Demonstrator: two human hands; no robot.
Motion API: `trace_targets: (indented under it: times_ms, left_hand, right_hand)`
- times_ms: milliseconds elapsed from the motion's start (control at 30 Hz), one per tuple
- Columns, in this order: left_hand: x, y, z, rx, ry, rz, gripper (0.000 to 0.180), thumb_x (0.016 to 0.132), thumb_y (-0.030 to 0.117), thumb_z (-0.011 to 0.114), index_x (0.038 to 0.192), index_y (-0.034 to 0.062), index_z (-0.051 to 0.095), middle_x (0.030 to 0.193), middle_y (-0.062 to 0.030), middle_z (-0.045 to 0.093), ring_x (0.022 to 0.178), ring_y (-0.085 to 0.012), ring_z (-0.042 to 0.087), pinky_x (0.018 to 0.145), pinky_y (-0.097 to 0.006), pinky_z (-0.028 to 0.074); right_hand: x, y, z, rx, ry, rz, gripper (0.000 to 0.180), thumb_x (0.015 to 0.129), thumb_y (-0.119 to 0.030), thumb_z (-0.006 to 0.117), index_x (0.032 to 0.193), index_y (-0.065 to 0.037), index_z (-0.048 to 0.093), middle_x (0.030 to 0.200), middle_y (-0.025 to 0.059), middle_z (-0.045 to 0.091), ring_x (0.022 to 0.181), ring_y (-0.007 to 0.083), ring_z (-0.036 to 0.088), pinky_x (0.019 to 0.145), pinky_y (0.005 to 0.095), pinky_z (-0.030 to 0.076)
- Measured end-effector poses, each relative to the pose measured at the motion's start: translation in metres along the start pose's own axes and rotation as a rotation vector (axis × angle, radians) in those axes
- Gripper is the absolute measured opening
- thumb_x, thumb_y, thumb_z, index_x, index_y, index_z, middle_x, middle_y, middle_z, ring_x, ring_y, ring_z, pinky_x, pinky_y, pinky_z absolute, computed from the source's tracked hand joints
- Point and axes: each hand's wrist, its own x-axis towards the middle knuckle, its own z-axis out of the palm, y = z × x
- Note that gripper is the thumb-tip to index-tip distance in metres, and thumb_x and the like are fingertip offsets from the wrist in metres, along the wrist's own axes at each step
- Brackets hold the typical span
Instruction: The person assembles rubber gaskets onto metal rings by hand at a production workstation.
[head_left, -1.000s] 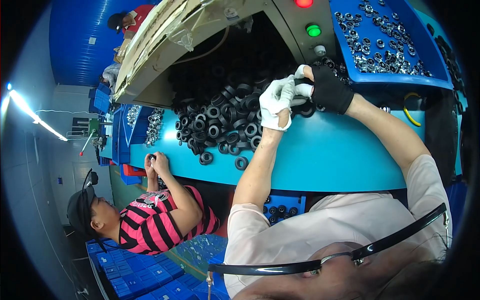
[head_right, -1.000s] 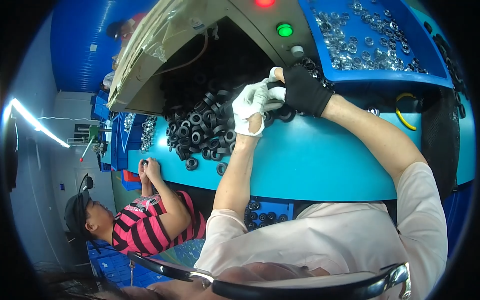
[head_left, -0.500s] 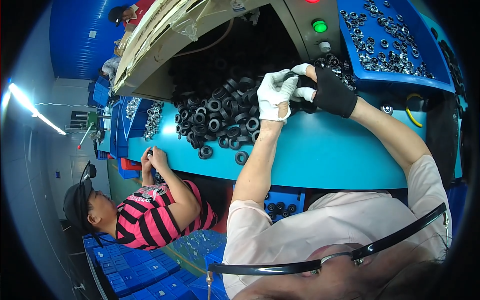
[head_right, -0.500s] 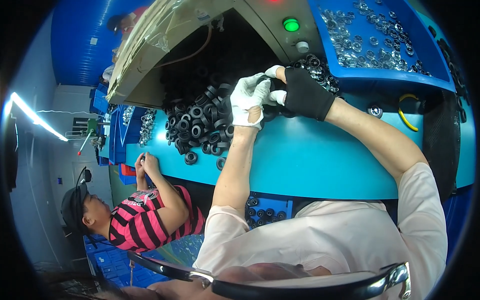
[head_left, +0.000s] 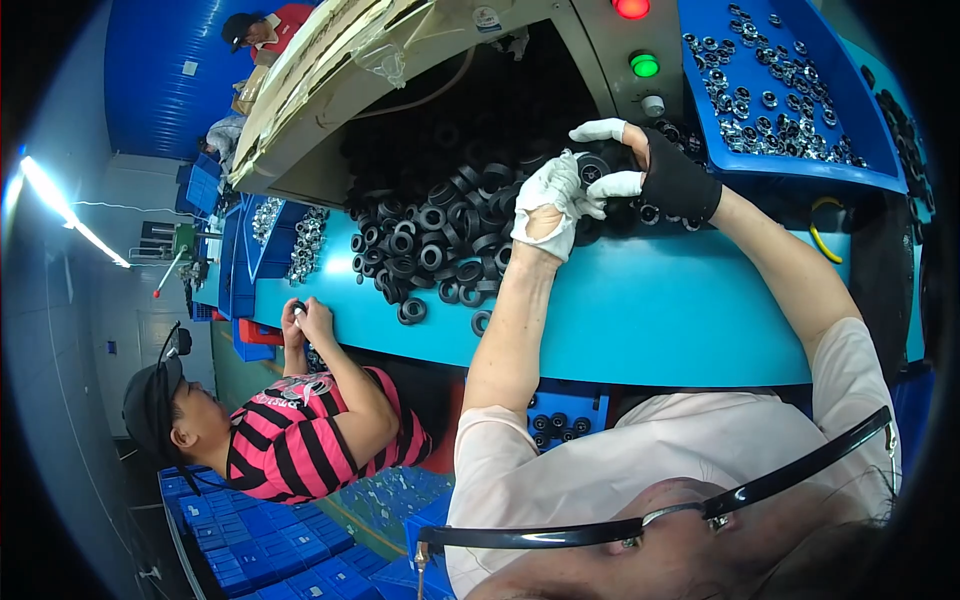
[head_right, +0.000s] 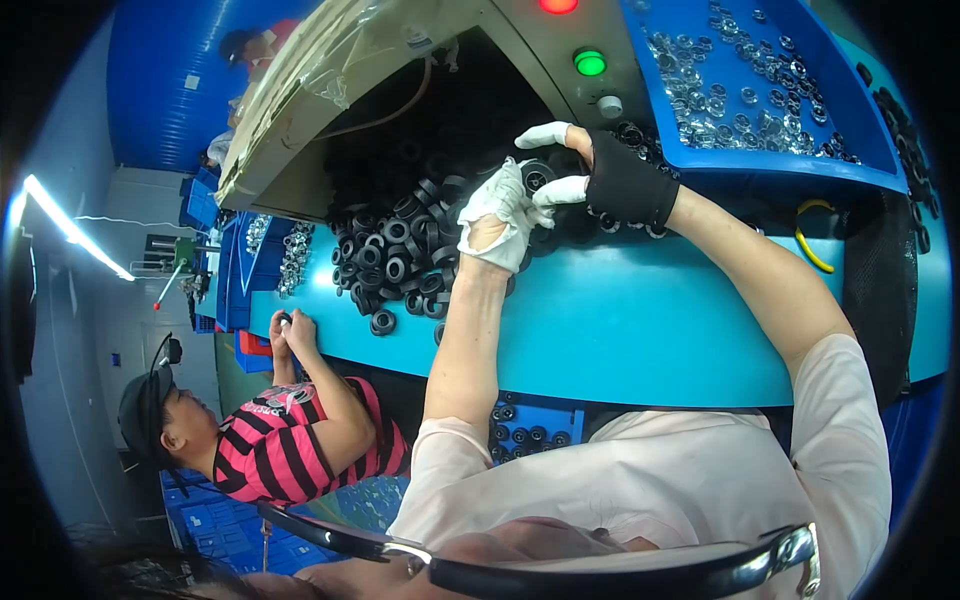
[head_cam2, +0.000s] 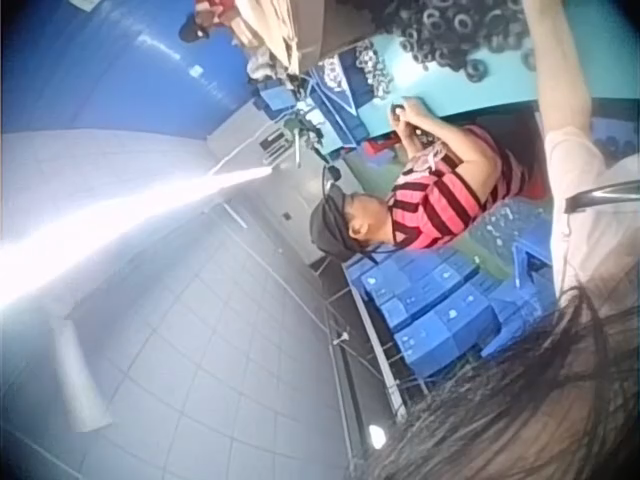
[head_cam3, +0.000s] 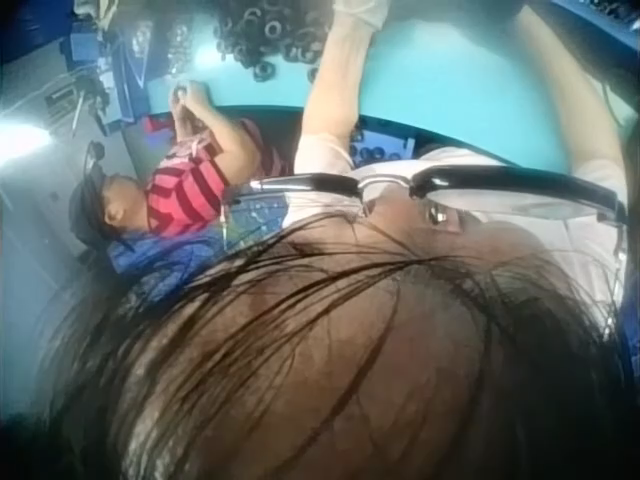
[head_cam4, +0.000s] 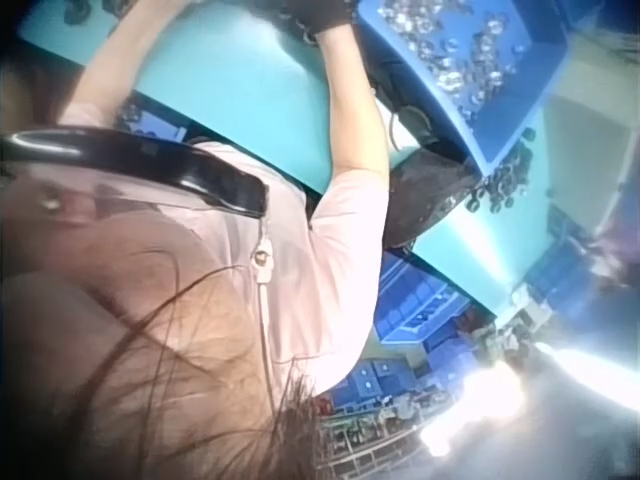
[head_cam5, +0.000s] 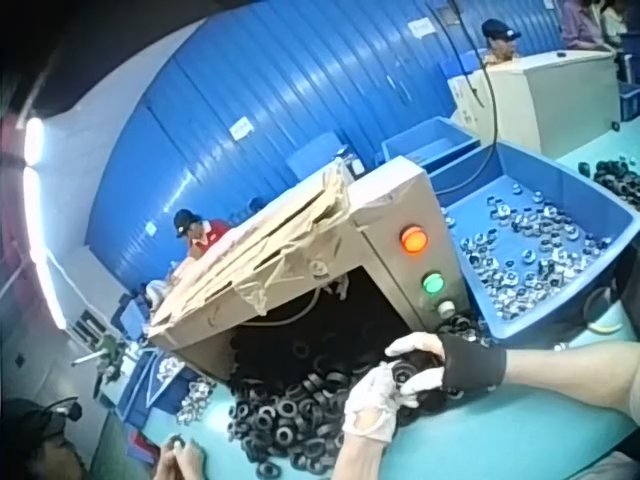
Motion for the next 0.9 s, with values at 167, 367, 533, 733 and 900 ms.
trace_targets:
  times_ms: [167, 367, 533, 733, 900]
  left_hand:
    - [0.001, 0.002, 0.008, -0.036, 0.007, -0.004, 0.029, 0.093, 0.026, 0.053, 0.102, -0.0017, 0.055, 0.085, -0.0097, 0.061, 0.064, -0.0179, 0.062, 0.052, -0.028, 0.055]
    - [0.004, 0.004, 0.015, 0.227, 0.149, 0.269, 0.030, 0.092, 0.022, 0.056, 0.108, -0.0033, 0.052, 0.089, -0.0110, 0.059, 0.065, -0.0197, 0.062, 0.053, -0.028, 0.054]
    - [-0.003, 0.009, 0.001, 0.173, 0.138, 0.277, 0.027, 0.094, 0.021, 0.051, 0.111, -0.0009, 0.050, 0.094, -0.0159, 0.059, 0.066, -0.0218, 0.062, 0.056, -0.030, 0.056]
    - [-0.031, 0.032, 0.010, 0.297, 0.135, 0.288, 0.031, 0.093, 0.020, 0.054, 0.111, -0.0042, 0.052, 0.096, -0.0145, 0.061, 0.064, -0.0205, 0.064, 0.056, -0.030, 0.056]
    - [-0.126, 0.083, 0.006, 0.826, -0.198, -0.136, 0.021, 0.087, 0.007, 0.061, 0.105, -0.0038, 0.061, 0.090, -0.0116, 0.065, 0.065, -0.0144, 0.063, 0.057, -0.025, 0.053]
  right_hand:
    - [0.000, -0.001, 0.001, -0.004, 0.056, 0.092, 0.054, 0.077, -0.016, 0.071, 0.125, -0.005, 0.049, 0.117, 0.0084, 0.057, 0.106, 0.0160, 0.054, 0.093, 0.0303, 0.042]
    - [0.001, 0.003, 0.002, -0.346, 0.174, 0.027, 0.054, 0.078, -0.025, 0.068, 0.122, 0.000, 0.049, 0.109, 0.0215, 0.060, 0.097, 0.0279, 0.061, 0.085, 0.0338, 0.046]
    - [-0.036, -0.029, -0.005, -0.509, 0.068, 0.076, 0.035, 0.082, -0.017, 0.065, 0.110, -0.001, 0.054, 0.103, 0.0175, 0.062, 0.094, 0.0293, 0.061, 0.081, 0.0352, 0.048]
    - [-0.094, -0.005, 0.000, -1.031, 0.084, -0.065, 0.024, 0.077, -0.016, 0.065, 0.093, 0.000, 0.057, 0.081, 0.0197, 0.059, 0.077, 0.0347, 0.060, 0.067, 0.0417, 0.047]
    - [-0.108, 0.041, -0.020, -1.243, 0.122, -0.261, 0.022, 0.086, -0.016, 0.059, 0.103, -0.002, 0.059, 0.079, 0.0171, 0.060, 0.074, 0.0301, 0.061, 0.065, 0.0362, 0.048]
